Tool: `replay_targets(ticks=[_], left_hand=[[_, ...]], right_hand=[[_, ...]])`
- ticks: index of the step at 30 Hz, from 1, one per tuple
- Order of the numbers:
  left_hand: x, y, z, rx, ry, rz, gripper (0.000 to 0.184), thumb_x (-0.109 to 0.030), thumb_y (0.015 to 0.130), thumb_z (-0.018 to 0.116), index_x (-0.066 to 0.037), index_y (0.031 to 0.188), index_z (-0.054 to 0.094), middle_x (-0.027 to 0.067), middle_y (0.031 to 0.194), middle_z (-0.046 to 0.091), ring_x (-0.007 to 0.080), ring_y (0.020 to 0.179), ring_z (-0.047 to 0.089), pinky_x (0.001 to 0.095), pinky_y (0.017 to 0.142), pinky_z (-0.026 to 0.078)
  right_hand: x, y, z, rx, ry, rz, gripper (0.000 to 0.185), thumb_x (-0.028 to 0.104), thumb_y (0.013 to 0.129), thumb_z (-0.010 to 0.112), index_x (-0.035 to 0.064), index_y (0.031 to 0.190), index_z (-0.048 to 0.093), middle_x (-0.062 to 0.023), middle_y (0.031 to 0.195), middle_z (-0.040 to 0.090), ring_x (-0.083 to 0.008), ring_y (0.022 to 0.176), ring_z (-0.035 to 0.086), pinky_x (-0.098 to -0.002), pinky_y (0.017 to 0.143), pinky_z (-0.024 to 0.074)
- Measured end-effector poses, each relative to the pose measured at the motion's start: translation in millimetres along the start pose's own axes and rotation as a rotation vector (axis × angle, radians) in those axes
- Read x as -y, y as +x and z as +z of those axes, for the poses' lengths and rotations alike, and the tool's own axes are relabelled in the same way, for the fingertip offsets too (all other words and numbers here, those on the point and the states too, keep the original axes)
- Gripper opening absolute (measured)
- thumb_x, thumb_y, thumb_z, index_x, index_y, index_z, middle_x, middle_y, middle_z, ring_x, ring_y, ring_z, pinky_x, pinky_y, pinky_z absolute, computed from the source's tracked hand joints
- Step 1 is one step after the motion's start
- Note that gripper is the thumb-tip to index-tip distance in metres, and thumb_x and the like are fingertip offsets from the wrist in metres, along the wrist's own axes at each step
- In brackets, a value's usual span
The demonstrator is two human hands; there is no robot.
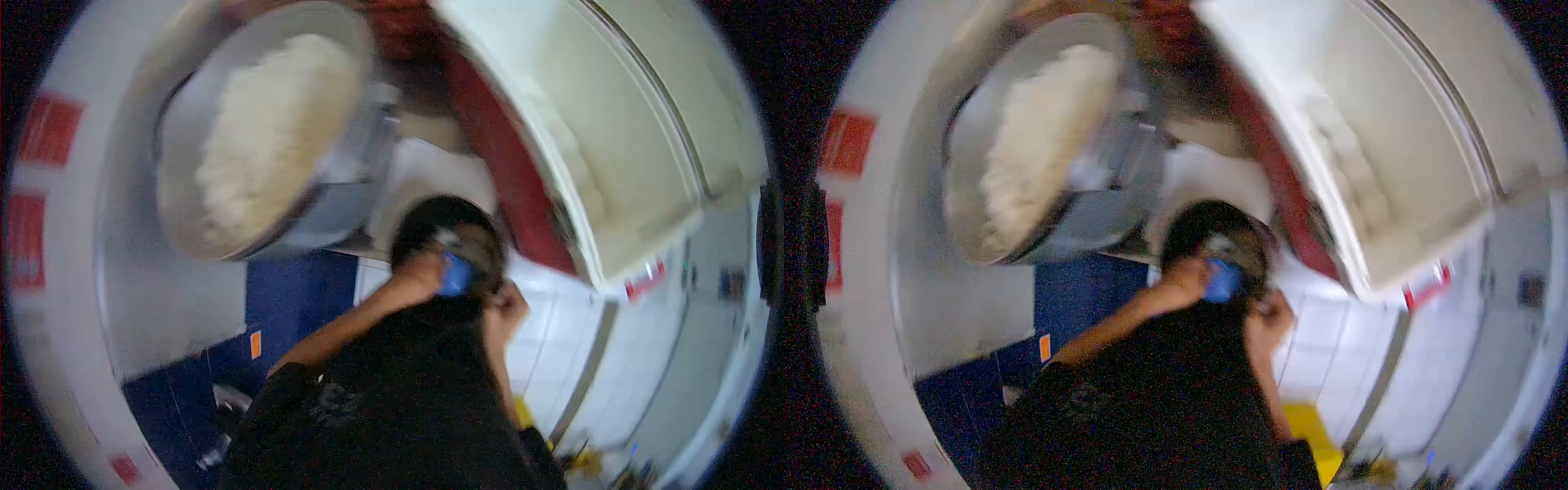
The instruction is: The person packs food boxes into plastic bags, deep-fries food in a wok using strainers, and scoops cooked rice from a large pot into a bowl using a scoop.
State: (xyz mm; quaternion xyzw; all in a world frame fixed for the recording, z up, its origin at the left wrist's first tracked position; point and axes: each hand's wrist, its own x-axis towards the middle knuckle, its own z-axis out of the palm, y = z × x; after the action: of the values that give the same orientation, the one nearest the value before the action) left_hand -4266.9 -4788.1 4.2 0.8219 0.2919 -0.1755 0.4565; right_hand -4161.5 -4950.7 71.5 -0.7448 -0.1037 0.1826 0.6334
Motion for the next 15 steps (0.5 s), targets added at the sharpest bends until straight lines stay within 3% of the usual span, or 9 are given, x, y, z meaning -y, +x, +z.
replay_targets(ticks=[1,2,4,5,6,8,10,12,15], left_hand=[[-36,-22,-17,-0.181,0.046,0.024,0.04,-0.033,0.098,0.043,-0.006,0.127,0.049,0.0266,0.091,0.066,0.0425,0.089,0.064,0.0527,0.079,0.049],[-55,-44,-32,-0.255,-0.1,0.075,0.039,-0.031,0.098,0.044,-0.008,0.129,0.045,0.0272,0.087,0.065,0.0432,0.085,0.065,0.0535,0.078,0.049],[-104,-94,-87,-0.32,-0.107,0.221,0.035,-0.027,0.099,0.045,-0.011,0.131,0.04,0.0272,0.082,0.063,0.0461,0.075,0.064,0.0542,0.073,0.051],[-123,-121,-117,-0.229,-0.107,0.154,0.037,-0.026,0.099,0.045,-0.013,0.134,0.038,0.0271,0.081,0.063,0.0468,0.074,0.063,0.0543,0.072,0.051],[-138,-147,-146,-0.274,-0.107,0.23,0.038,-0.025,0.1,0.044,-0.015,0.136,0.039,0.0251,0.082,0.064,0.0447,0.076,0.064,0.0524,0.073,0.052],[-146,-185,-193,-0.424,0.03,0.276,0.036,-0.023,0.099,0.044,-0.015,0.134,0.043,0.0235,0.09,0.065,0.0409,0.082,0.066,0.0474,0.076,0.053],[-142,-219,-251,-0.516,0.081,0.069,0.031,-0.018,0.098,0.045,-0.011,0.127,0.046,0.0246,0.094,0.064,0.0408,0.077,0.065,0.0481,0.073,0.051],[-115,-229,-305,-0.824,0.285,0.062,0.024,-0.016,0.098,0.044,-0.01,0.12,0.053,0.0222,0.091,0.065,0.0378,0.081,0.066,0.0462,0.074,0.05],[-40,-234,-394,-0.897,0.568,-0.113,0.02,-0.017,0.098,0.045,-0.007,0.11,0.058,0.021,0.09,0.065,0.0377,0.084,0.064,0.0457,0.074,0.048]], right_hand=[[-20,7,-4,-0.031,0.074,-0.003,0.017,-0.004,0.069,0.053,0.0061,0.064,0.04,0.0039,0.062,0.036,-0.0084,0.062,0.034,-0.0253,0.054,0.0276],[-33,16,-13,0.029,-0.018,-0.07,0.009,-0.004,0.069,0.051,0.0039,0.068,0.046,0.003,0.064,0.04,-0.0091,0.062,0.037,-0.0256,0.054,0.0297],[-39,23,-20,0.074,0.139,0.04,0.017,-0.002,0.072,0.057,-0.002,0.087,0.063,-0.0011,0.075,0.058,-0.0124,0.072,0.051,-0.0258,0.065,0.0427],[-55,27,-27,0.089,0.154,0.09,0.021,0.001,0.075,0.061,-0.0032,0.095,0.064,-0.0024,0.084,0.062,-0.0133,0.078,0.054,-0.0275,0.07,0.0463],[-73,32,-35,0.168,0.178,-0.004,0.023,0.002,0.076,0.063,-0.0038,0.098,0.063,-0.003,0.089,0.062,-0.0138,0.08,0.054,-0.0278,0.071,0.046],[-37,33,-20,0.144,0.268,0.038,0.012,0.002,0.075,0.064,-0.0004,0.085,0.058,-0.0007,0.083,0.058,-0.012,0.075,0.05,-0.0257,0.069,0.0424],[-48,39,-22,0.155,0.194,-0.007,0.017,0.005,0.075,0.067,0.0045,0.074,0.05,0.0014,0.077,0.053,-0.0104,0.07,0.045,-0.0245,0.068,0.0407],[-28,41,-13,0.148,0.183,-0.008,0.017,0.006,0.075,0.067,0.0044,0.074,0.05,0.0014,0.076,0.053,-0.0106,0.07,0.045,-0.0242,0.068,0.0405],[-11,43,-1,0.118,0.201,-0.013,0.018,0.008,0.077,0.069,0.0048,0.076,0.051,0.0018,0.075,0.051,-0.0107,0.071,0.046,-0.0235,0.068,0.0399]])
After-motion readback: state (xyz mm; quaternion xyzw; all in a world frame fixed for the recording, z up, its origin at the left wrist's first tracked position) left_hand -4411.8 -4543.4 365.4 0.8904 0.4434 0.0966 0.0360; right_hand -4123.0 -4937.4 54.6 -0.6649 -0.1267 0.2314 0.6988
